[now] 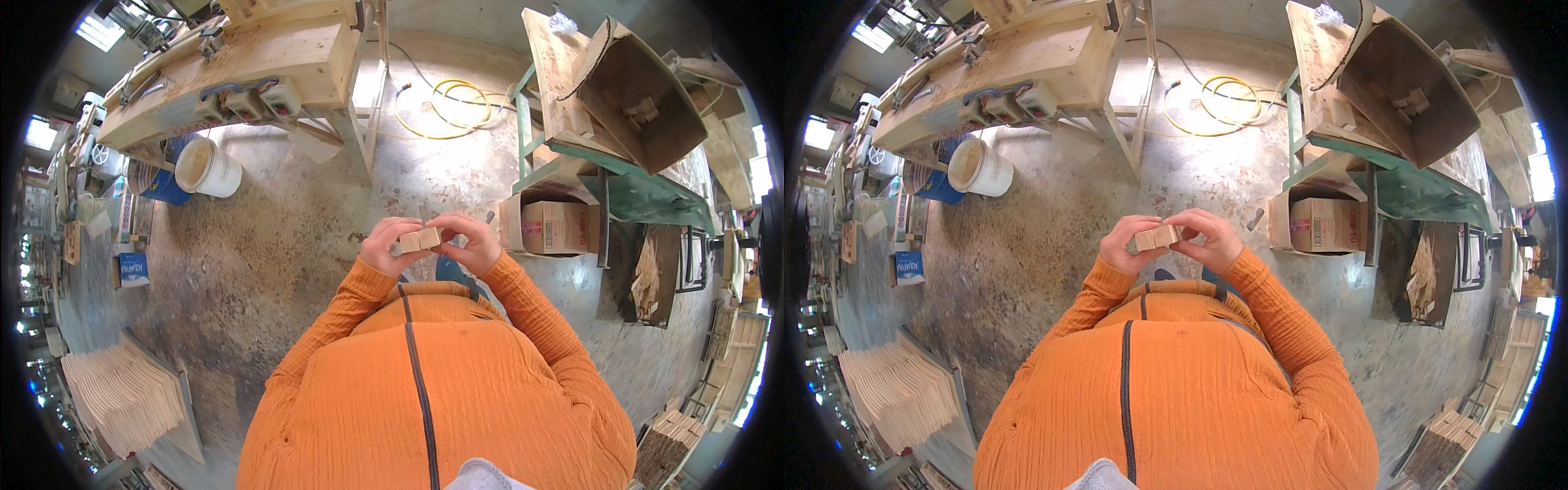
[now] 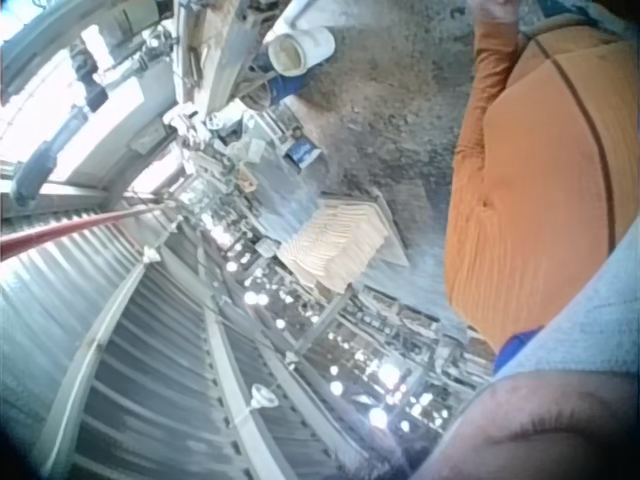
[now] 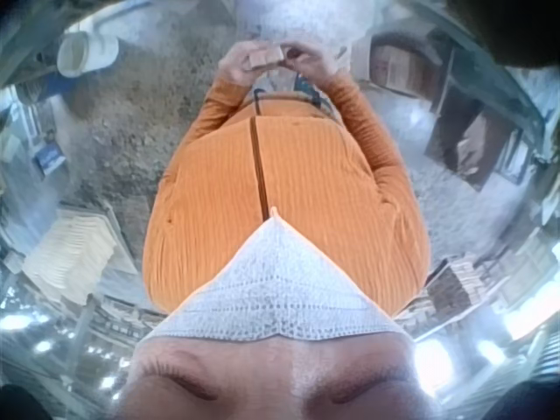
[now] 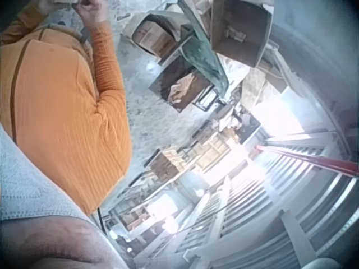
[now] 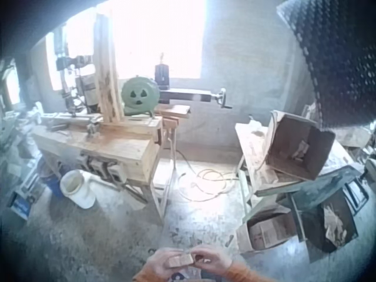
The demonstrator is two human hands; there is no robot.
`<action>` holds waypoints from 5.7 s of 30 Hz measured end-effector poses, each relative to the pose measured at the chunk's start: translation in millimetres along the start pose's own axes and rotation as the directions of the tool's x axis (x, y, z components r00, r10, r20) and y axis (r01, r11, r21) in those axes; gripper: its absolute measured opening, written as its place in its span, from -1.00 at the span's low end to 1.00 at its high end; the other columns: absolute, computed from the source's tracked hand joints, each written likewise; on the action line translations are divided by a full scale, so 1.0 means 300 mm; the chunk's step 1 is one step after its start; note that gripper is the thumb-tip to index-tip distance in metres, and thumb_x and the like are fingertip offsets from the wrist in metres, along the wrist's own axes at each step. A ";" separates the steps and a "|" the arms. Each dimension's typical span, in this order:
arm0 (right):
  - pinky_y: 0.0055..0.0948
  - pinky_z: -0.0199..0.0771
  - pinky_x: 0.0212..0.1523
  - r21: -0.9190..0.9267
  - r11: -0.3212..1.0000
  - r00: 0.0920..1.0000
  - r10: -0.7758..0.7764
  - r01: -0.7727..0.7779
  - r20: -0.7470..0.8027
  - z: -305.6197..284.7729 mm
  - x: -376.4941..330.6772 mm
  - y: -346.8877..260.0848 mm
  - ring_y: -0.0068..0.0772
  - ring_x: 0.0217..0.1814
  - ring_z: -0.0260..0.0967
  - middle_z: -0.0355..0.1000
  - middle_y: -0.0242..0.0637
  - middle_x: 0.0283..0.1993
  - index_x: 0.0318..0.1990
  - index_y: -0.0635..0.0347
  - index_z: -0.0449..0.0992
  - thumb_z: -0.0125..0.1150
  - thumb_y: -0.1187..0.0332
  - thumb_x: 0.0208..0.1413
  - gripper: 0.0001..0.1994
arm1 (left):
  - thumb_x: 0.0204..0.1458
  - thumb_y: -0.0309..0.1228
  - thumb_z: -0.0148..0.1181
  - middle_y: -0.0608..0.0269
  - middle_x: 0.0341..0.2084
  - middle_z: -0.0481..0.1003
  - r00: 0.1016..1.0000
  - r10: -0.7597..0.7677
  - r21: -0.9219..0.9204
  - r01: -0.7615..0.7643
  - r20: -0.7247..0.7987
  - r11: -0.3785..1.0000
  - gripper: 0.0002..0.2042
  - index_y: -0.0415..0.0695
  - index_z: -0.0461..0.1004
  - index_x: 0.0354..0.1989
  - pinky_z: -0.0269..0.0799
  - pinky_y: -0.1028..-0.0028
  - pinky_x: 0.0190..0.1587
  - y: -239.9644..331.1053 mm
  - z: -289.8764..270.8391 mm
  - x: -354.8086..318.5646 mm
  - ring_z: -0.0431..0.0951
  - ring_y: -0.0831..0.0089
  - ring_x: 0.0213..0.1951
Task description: The person repeatedly operates a vertical woodworking machine by pulling a lever, then retrieves small wooden blocks from a cardboard box and places them into the machine. The cycle of operating the machine and handling the blocks continues throughout the clip.
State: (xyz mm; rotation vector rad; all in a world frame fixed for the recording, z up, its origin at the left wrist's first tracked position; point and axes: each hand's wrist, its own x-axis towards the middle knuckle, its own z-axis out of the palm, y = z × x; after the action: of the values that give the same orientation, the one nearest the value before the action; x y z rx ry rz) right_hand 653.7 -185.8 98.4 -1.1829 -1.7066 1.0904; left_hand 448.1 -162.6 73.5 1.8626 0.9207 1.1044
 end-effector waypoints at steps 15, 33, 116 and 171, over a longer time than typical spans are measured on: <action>-0.49 0.51 -0.20 -0.040 0.997 0.997 -0.066 0.064 -0.036 0.008 -0.025 0.015 -0.43 -0.26 0.47 0.45 -0.27 -0.16 -0.11 0.22 0.46 0.31 0.56 -0.12 -0.66 | -0.27 -0.47 0.45 0.17 -0.32 0.53 0.995 0.096 0.050 -0.098 0.039 0.994 -0.66 -0.17 0.51 -0.26 0.47 0.44 -0.21 0.014 0.018 0.026 0.55 0.32 -0.26; -0.47 0.45 -0.27 0.080 0.968 0.971 0.237 -0.238 0.015 -0.188 -0.040 0.079 -0.47 -0.36 0.40 0.49 -0.20 -0.32 -0.04 0.26 0.46 0.32 0.34 -0.03 -0.62 | -0.07 -0.47 0.29 0.32 -0.35 0.49 0.757 -0.545 -0.582 0.640 0.361 0.502 -0.72 -0.23 0.42 -0.17 0.41 0.55 -0.25 -0.068 0.228 0.118 0.48 0.56 -0.33; -0.54 0.43 -0.10 0.471 0.881 0.885 0.178 0.051 -0.430 -1.608 0.268 0.446 -0.49 -0.12 0.42 0.46 -0.29 -0.15 -0.11 0.26 0.45 0.22 0.43 -0.09 -0.68 | 0.05 -0.39 0.09 -0.14 -0.05 0.41 0.799 -0.541 -0.743 0.526 0.263 0.414 -0.70 -0.10 0.18 -0.07 0.48 0.25 -0.13 0.105 0.629 0.428 0.46 0.07 -0.02; -0.54 0.52 -0.16 0.186 0.979 0.928 -0.144 0.084 0.342 0.277 0.150 -0.138 -0.43 -0.06 0.36 0.31 -0.27 -0.08 0.04 0.16 0.45 0.22 0.58 -0.02 -0.60 | -0.17 -0.58 0.34 0.07 -0.19 0.55 0.846 -0.036 0.001 0.044 -0.531 0.999 -0.67 -0.23 0.49 -0.16 0.50 0.50 -0.15 0.050 -0.158 -0.278 0.58 0.39 -0.18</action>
State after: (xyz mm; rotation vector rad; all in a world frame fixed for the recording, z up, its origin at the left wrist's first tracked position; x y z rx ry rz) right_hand 553.3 -168.7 115.1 -0.8032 -1.8822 1.4092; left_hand 377.7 -229.3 72.7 1.5537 1.2681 1.6354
